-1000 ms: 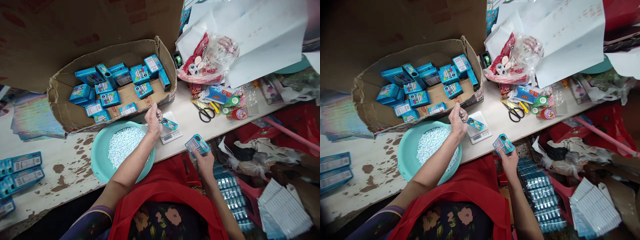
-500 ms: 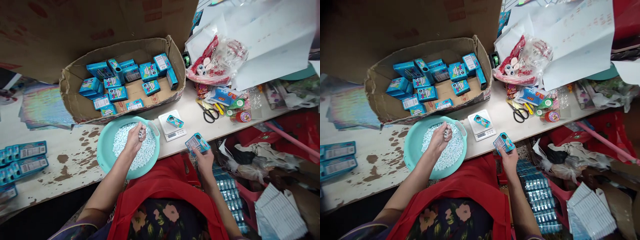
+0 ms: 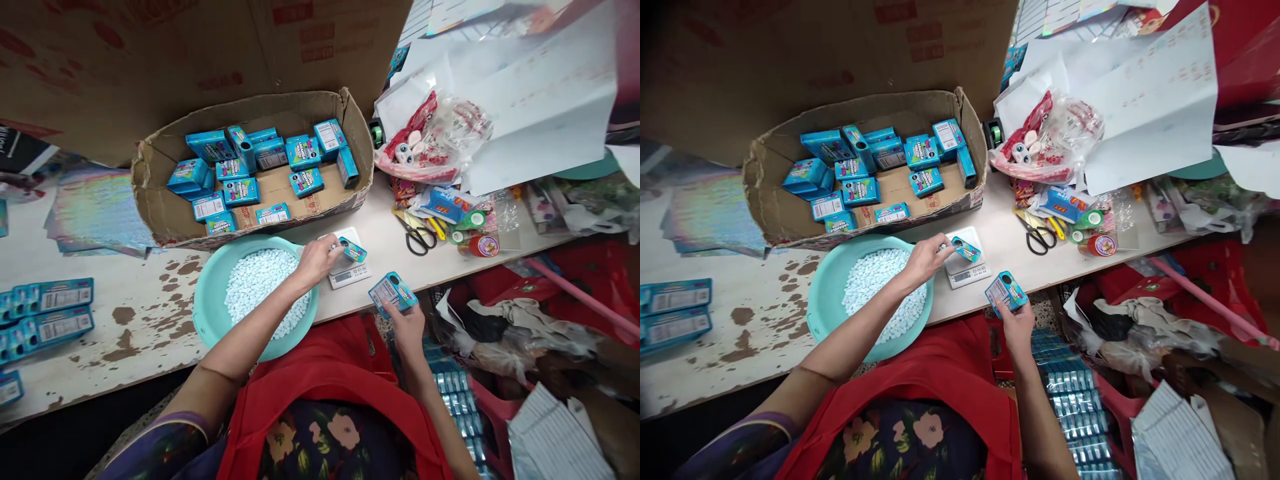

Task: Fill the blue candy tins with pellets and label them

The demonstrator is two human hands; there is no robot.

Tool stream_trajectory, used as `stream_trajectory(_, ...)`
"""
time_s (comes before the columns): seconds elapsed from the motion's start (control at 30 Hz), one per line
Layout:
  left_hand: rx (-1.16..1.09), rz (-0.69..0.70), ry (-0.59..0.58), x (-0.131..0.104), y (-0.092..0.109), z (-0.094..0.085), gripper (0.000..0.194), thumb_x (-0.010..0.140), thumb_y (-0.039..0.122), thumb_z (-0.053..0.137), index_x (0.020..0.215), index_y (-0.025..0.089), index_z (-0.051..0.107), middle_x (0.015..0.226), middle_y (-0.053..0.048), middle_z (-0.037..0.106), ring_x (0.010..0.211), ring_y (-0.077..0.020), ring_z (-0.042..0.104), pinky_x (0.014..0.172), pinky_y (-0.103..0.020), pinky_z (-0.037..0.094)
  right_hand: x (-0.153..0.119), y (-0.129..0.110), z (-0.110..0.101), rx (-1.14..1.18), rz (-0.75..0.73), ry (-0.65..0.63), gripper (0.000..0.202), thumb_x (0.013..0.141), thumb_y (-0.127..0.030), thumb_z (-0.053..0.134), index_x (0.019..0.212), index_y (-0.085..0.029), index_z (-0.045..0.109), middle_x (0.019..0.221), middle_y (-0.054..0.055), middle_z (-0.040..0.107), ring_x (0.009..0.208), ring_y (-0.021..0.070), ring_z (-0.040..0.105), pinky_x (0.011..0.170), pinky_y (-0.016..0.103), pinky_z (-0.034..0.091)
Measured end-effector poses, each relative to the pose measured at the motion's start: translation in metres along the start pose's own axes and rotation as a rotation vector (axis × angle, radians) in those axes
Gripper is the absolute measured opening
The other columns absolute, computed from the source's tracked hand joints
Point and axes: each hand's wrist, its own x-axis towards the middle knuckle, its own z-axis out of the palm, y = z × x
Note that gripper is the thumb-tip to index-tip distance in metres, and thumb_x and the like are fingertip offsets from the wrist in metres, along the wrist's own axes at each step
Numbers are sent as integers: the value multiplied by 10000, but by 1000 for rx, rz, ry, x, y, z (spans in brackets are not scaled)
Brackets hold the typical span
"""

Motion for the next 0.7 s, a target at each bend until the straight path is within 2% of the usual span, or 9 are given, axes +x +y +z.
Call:
stream_trajectory(0.13, 322, 32, -110, 18, 9, 7, 83, 807, 234, 659, 758, 222, 594, 728, -41, 602, 704, -226, 555, 590, -269, 253, 3, 5, -2, 32, 11, 5, 479, 581, -400, 826, 950, -148, 652, 883, 79, 744, 786, 229, 681, 780, 402, 540)
stream_trajectory(0.2, 343, 18, -115, 23, 6, 12, 133, 760, 255, 719, 797, 237, 592, 680, -25, 576, 689, -234, 557, 580, -263, 242, 4, 5, -3, 48, 19, 15, 484, 577, -398, 828, 954, -152, 650, 888, 77, 745, 793, 228, 683, 792, 404, 540)
stream_trajectory(0.3, 247, 8, -79, 28, -2, 15, 191, 705, 263, 772, 772, 242, 595, 583, 7, 503, 624, -212, 528, 560, -254, 226, 6, 6, -5, 58, 46, 34, 480, 568, -396, 834, 941, -153, 654, 878, 72, 743, 791, 227, 680, 795, 403, 539)
stream_trajectory(0.4, -16, -19, -4, 30, -6, 14, 180, 716, 263, 759, 678, 207, 592, 552, 23, 476, 549, -144, 455, 531, -235, 225, 6, 7, -6, 68, 60, 53, 490, 563, -394, 837, 945, -149, 652, 877, 68, 739, 786, 220, 674, 803, 405, 537)
stream_trajectory(0.47, -365, -89, 54, 33, -3, 15, 244, 745, 325, 738, 645, 182, 568, 523, 40, 436, 478, -93, 373, 485, -213, 219, 6, 7, -6, 78, 65, 57, 500, 561, -393, 838, 954, -149, 649, 881, 66, 736, 792, 219, 672, 807, 406, 537)
stream_trajectory(0.57, -912, -208, 126, 39, 7, 23, 365, 759, 478, 712, 676, 178, 521, 460, 94, 295, 384, -48, 235, 399, -189, 158, 6, 6, -4, 76, 73, 50, 500, 554, -391, 843, 947, -152, 647, 877, 63, 735, 792, 219, 670, 807, 406, 536)
stream_trajectory(0.63, -1088, -207, 204, 45, 12, 31, 406, 740, 517, 723, 691, 182, 499, 439, 115, 249, 358, -38, 200, 368, -182, 147, 7, 5, -3, 69, 70, 35, 500, 558, -390, 839, 955, -155, 647, 885, 64, 737, 801, 222, 673, 813, 408, 536)
stream_trajectory(0.7, -1127, -163, 296, 50, 14, 40, 420, 728, 523, 735, 686, 181, 494, 425, 118, 260, 345, -35, 233, 359, -177, 200, 7, 6, -2, 62, 64, 20, 498, 565, -391, 832, 962, -153, 648, 893, 68, 738, 809, 227, 676, 813, 410, 537)
